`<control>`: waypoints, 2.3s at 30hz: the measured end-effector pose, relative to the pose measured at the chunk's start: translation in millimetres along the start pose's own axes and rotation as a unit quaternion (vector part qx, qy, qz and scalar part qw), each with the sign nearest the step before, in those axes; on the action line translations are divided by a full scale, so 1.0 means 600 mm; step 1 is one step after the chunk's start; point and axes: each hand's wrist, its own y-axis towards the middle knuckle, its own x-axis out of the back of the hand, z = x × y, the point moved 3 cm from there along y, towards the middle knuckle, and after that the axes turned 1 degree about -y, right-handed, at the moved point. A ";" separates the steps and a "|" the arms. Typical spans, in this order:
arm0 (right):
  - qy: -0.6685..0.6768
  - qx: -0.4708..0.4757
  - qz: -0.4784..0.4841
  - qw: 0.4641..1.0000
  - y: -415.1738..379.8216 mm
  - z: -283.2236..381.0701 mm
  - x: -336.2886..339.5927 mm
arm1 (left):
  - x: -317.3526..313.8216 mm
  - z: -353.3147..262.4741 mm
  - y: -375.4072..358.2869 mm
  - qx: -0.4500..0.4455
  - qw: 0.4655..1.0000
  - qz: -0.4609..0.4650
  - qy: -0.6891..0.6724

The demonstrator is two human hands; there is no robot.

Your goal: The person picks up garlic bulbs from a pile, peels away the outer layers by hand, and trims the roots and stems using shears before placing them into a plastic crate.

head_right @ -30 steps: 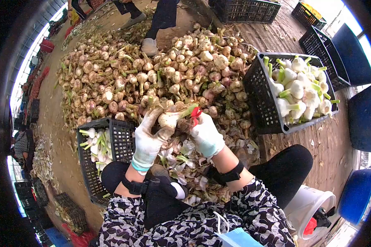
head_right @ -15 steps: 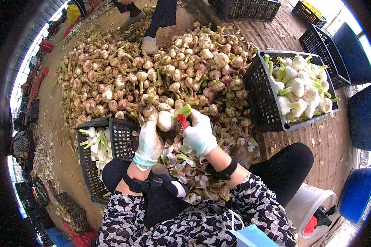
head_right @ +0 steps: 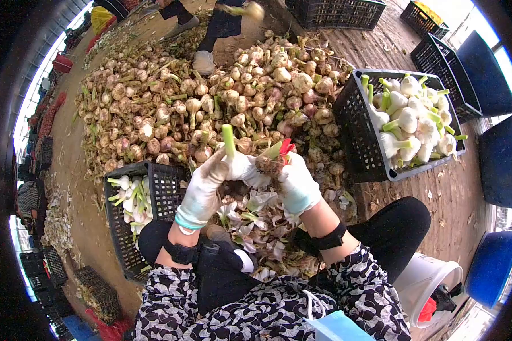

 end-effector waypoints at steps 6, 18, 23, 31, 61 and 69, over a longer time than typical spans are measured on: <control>-0.161 -0.050 -0.071 0.983 0.013 -0.025 0.021 | -0.015 -0.006 -0.006 -0.024 0.969 -0.044 0.243; -0.488 -0.034 0.047 0.871 0.030 -0.038 0.080 | 0.018 -0.010 -0.004 -0.017 0.965 0.048 0.257; -0.455 -0.044 0.073 0.886 0.040 0.020 -0.018 | 0.014 0.012 0.000 -0.070 0.930 0.050 0.357; -0.352 -0.005 -0.009 0.936 0.025 0.036 0.000 | 0.014 0.009 -0.003 0.034 0.987 0.019 0.156; -0.386 0.125 -0.039 0.913 0.008 0.010 -0.080 | -0.016 -0.018 -0.002 -0.168 0.956 -0.214 -0.112; -0.348 -0.067 0.010 0.935 0.000 -0.092 0.006 | 0.044 -0.019 -0.006 -0.096 0.922 0.027 -0.374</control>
